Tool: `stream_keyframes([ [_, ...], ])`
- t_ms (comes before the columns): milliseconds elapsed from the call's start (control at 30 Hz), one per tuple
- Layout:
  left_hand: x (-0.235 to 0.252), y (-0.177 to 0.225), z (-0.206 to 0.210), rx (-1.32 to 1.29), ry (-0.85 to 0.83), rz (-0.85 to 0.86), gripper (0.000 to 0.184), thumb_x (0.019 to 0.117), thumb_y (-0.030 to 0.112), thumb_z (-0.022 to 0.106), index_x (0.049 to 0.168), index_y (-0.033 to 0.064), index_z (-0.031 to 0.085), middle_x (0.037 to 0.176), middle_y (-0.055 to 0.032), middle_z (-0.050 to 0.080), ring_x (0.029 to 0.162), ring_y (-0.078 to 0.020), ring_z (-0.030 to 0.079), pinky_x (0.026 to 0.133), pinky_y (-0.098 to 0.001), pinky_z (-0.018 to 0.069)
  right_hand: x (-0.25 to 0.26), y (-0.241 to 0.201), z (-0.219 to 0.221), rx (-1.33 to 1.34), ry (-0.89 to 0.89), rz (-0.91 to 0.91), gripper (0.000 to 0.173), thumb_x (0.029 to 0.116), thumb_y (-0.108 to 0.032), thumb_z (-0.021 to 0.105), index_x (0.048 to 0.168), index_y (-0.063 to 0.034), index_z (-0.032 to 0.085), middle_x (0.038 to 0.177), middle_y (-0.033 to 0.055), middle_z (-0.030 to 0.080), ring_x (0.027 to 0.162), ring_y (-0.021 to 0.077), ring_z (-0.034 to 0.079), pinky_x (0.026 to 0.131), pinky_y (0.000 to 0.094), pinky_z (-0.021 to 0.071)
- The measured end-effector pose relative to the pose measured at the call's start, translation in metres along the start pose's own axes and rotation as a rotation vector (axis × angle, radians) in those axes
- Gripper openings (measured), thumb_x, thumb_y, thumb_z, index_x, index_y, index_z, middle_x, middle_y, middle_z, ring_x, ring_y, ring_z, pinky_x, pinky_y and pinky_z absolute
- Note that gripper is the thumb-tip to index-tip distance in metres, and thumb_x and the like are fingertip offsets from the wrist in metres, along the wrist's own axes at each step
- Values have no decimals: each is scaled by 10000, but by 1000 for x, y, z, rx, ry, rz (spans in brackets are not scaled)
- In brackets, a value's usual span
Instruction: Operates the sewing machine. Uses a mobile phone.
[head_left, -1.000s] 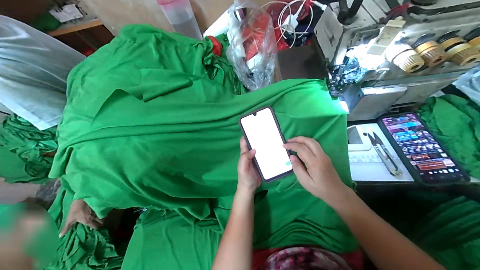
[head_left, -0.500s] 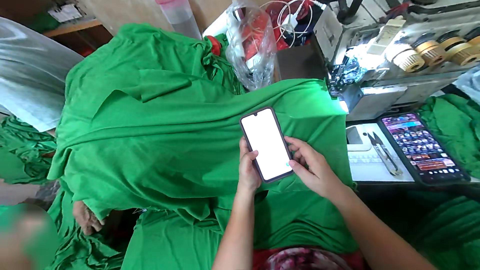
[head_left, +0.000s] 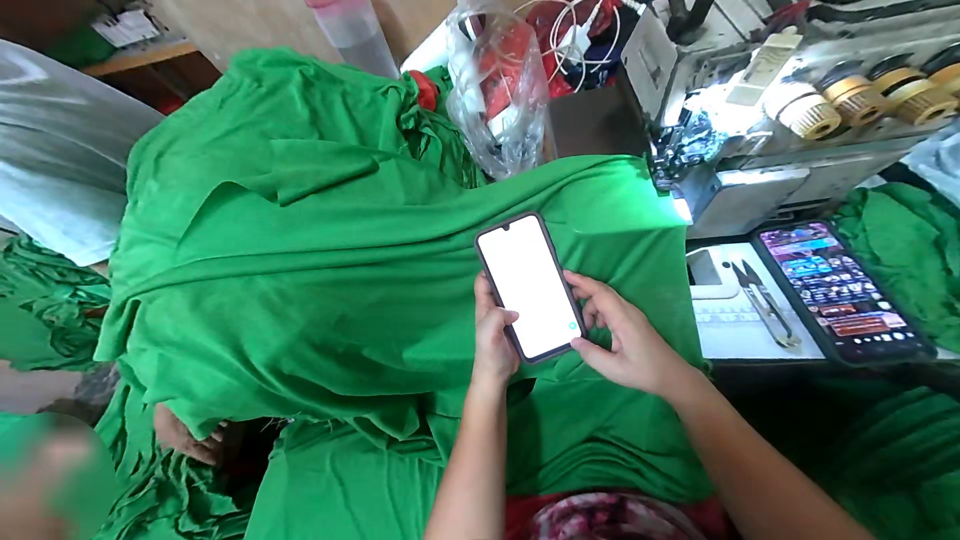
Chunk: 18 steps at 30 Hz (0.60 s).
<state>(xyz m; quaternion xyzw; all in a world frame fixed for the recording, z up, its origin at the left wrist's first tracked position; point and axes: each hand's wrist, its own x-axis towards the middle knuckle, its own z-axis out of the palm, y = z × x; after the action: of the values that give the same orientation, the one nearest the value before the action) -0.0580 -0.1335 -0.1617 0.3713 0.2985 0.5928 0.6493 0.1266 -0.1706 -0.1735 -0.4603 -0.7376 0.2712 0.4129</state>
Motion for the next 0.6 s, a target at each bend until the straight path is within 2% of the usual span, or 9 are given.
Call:
stream_keyframes([
  [200,0,0,1,-3,7,-6,602,723,22,460,1313,107,374,1089,-21,673,937,-109,710,798,-330,611,1,-3,3,-59,16,45,729,855,-211,650,1520,-7,431,1267,135,633,861,52,578,722,167,483],
  [600,0,0,0,-12,-2,-4,600,712,23,479,1296,101,363,1089,-28,676,939,-114,713,794,-330,613,0,-1,2,-52,11,-7,708,883,-238,611,1516,15,423,1258,153,634,860,68,579,721,184,483],
])
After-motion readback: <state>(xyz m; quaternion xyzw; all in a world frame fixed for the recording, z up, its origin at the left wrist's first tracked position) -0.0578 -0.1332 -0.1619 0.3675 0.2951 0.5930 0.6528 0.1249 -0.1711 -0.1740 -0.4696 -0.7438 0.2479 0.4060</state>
